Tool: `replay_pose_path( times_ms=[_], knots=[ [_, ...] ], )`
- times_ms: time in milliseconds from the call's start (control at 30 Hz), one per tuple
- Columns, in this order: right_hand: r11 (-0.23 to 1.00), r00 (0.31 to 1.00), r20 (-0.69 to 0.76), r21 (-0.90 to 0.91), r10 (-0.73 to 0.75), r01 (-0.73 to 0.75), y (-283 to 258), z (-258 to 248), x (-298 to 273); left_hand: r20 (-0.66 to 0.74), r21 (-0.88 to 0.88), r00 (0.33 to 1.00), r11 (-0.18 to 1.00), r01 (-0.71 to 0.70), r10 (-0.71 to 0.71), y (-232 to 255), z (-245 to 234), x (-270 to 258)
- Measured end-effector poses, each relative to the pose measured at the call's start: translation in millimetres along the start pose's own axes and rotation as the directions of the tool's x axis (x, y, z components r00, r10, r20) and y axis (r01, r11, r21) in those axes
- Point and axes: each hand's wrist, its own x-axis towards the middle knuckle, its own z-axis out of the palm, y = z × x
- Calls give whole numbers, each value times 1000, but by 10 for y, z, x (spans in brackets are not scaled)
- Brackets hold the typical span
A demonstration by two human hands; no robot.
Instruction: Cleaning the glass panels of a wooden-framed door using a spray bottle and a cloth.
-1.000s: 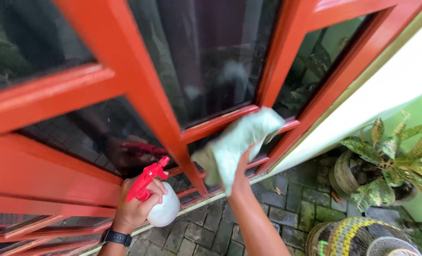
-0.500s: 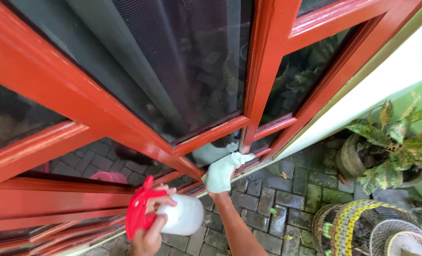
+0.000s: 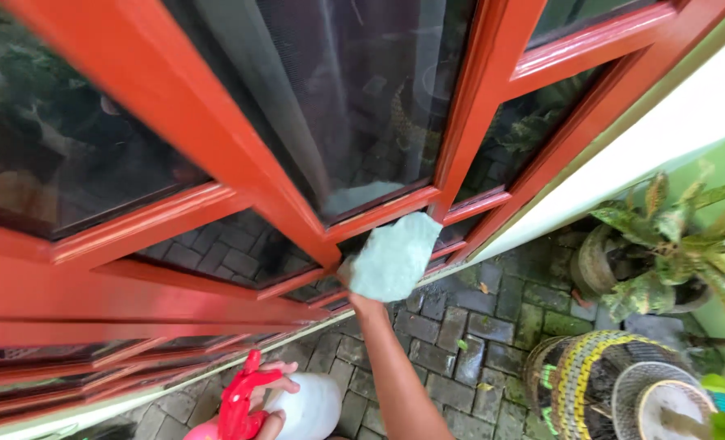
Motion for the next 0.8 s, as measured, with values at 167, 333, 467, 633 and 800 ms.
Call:
replay_pose_path(
  times_ms=[167, 333, 467, 633, 800],
  knots=[
    [930, 838, 406, -120, 364, -346, 152, 111, 61, -251, -381, 728, 756, 532, -638, 74, 37, -423],
    [414, 800, 389, 703, 457, -579, -377, 63, 322, -300, -453, 804, 819, 353, -513, 156, 21, -456],
    [-341, 710, 474, 878, 521, -336, -1183, -279, 580, -330, -526, 868, 836, 156, -370, 295, 92, -463],
    [-313, 719, 480, 876, 503, -366, -907, -227, 407, -430, -525, 753, 817, 239, -497, 528, -55, -216],
    [-296, 745, 473, 880, 469, -372, -737, -265, 313, -527, -424, 727, 878, 224, -440, 770, -272, 66]
  ],
)
